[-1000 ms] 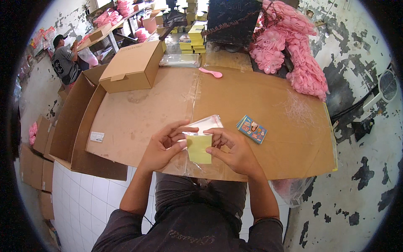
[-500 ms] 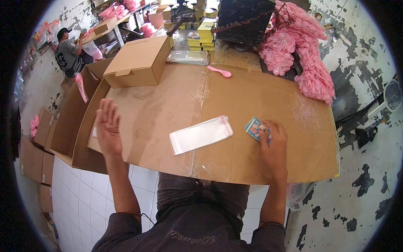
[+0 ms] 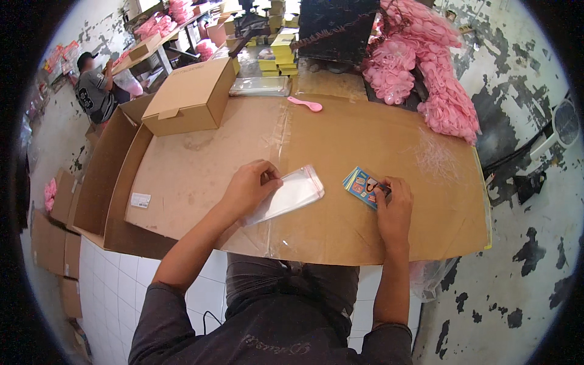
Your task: The person repeatedly picks up small plastic bags, inserts a pink plastic spoon and a small card into each bag, and places the sealed bags on the table. The process is repeated for multiple units throughout the clip.
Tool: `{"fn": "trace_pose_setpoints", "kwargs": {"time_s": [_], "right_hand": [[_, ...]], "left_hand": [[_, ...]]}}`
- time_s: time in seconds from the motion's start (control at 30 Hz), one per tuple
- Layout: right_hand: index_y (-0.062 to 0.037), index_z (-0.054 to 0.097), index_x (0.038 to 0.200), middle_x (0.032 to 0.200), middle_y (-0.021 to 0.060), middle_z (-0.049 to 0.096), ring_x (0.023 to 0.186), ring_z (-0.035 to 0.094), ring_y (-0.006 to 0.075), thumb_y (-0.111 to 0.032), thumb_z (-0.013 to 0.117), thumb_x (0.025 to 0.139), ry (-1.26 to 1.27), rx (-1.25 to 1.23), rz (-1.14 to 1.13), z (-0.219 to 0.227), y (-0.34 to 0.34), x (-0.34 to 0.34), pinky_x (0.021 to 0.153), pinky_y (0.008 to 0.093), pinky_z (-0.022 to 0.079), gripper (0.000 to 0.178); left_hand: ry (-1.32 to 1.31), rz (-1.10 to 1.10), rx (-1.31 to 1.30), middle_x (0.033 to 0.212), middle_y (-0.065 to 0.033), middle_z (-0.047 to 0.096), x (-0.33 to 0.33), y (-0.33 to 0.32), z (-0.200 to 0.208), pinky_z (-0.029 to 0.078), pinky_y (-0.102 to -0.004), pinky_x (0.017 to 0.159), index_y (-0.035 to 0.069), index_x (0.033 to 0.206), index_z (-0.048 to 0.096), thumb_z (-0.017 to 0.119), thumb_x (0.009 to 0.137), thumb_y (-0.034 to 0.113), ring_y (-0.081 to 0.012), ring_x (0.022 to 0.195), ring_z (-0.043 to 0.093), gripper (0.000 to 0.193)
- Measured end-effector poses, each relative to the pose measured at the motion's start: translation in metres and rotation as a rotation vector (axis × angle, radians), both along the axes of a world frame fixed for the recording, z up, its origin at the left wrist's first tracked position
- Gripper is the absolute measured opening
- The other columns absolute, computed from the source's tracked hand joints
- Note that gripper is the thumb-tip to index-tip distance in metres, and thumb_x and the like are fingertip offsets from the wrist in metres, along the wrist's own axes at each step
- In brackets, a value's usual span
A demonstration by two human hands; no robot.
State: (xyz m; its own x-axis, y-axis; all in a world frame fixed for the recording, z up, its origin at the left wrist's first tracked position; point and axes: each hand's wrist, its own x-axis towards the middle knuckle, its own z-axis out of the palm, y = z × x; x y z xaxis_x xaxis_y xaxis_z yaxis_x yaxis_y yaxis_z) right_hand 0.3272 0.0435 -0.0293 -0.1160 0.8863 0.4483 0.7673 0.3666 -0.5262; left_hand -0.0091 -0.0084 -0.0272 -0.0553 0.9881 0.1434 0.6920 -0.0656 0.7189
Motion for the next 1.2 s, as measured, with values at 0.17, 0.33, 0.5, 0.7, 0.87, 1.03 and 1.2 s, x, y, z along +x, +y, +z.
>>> {"fn": "trace_pose_setpoints", "kwargs": {"time_s": [0.17, 0.33, 0.5, 0.7, 0.87, 1.03, 1.2], "right_hand": [[0.0012, 0.069, 0.11, 0.103, 0.0176, 0.07, 0.097, 0.068, 0.0324, -0.003, 0.072, 0.09, 0.183, -0.029, 0.014, 0.009, -0.002, 0.001, 0.091, 0.0414, 0.051, 0.021], [0.002, 0.07, 0.116, 0.108, 0.0149, 0.072, 0.099, 0.07, 0.0251, -0.002, 0.069, 0.094, 0.286, -0.046, 0.005, 0.001, 0.006, 0.007, 0.088, 0.0368, 0.054, 0.022], [-0.0006, 0.069, 0.123, 0.109, 0.0082, 0.072, 0.098, 0.068, 0.0147, -0.004, 0.067, 0.099, 0.59, -0.082, 0.02, -0.003, 0.021, 0.02, 0.085, 0.0315, 0.054, 0.024], [-0.0005, 0.067, 0.128, 0.114, 0.0098, 0.071, 0.1, 0.068, 0.0189, -0.011, 0.07, 0.098, 0.508, -0.269, 0.122, -0.009, 0.028, 0.027, 0.087, 0.0345, 0.054, 0.032], [-0.0008, 0.064, 0.133, 0.128, 0.0209, 0.063, 0.127, 0.056, 0.0381, -0.029, 0.078, 0.087, -0.062, -0.131, 0.217, 0.005, 0.021, 0.015, 0.11, 0.0461, 0.041, 0.055], [-0.0016, 0.061, 0.138, 0.127, 0.0208, 0.063, 0.126, 0.057, 0.0386, -0.037, 0.084, 0.078, -0.233, -0.144, 0.395, 0.028, 0.01, 0.009, 0.112, 0.0447, 0.042, 0.073], [-0.0036, 0.06, 0.139, 0.126, 0.0204, 0.061, 0.117, 0.062, 0.04, -0.036, 0.085, 0.076, -0.201, -0.218, 0.234, 0.023, 0.014, 0.007, 0.101, 0.0464, 0.05, 0.075]], "left_hand": [[-0.072, 0.023, 0.052, 0.093, -0.0138, 0.074, -0.002, 0.0, -0.005, 0.055, -0.0347, 0.074, 0.003, 0.108, 0.077, 0.079, 0.089, 0.013, -0.0232, 0.076, 0.069, 0.022], [-0.021, -0.001, 0.101, 0.094, -0.0126, 0.075, 0.0, -0.002, -0.002, 0.056, -0.0345, 0.073, 0.003, 0.108, 0.077, 0.077, 0.091, 0.012, -0.0234, 0.076, 0.07, 0.019], [-0.018, 0.02, 0.124, 0.094, -0.0144, 0.076, 0.001, -0.004, -0.003, 0.056, -0.0349, 0.073, 0.001, 0.107, 0.074, 0.073, 0.093, 0.01, -0.0229, 0.076, 0.071, 0.017], [-0.064, 0.044, 0.127, 0.09, -0.0144, 0.074, 0.001, -0.008, -0.005, 0.056, -0.0343, 0.073, 0.0, 0.106, 0.071, 0.073, 0.092, 0.011, -0.0208, 0.075, 0.07, 0.017], [-0.04, 0.028, 0.155, 0.089, -0.0143, 0.073, 0.001, -0.01, -0.003, 0.056, -0.0351, 0.073, 0.0, 0.103, 0.071, 0.073, 0.09, 0.012, -0.0228, 0.075, 0.069, 0.017], [-0.048, 0.009, 0.155, 0.09, -0.0145, 0.071, 0.0, -0.011, -0.003, 0.056, -0.0365, 0.076, 0.001, 0.101, 0.072, 0.073, 0.089, 0.013, -0.0254, 0.078, 0.068, 0.017], [-0.021, -0.012, 0.158, 0.092, -0.0136, 0.07, 0.001, -0.011, -0.001, 0.056, -0.0366, 0.077, 0.001, 0.099, 0.071, 0.073, 0.09, 0.014, -0.0264, 0.082, 0.069, 0.016]]}}
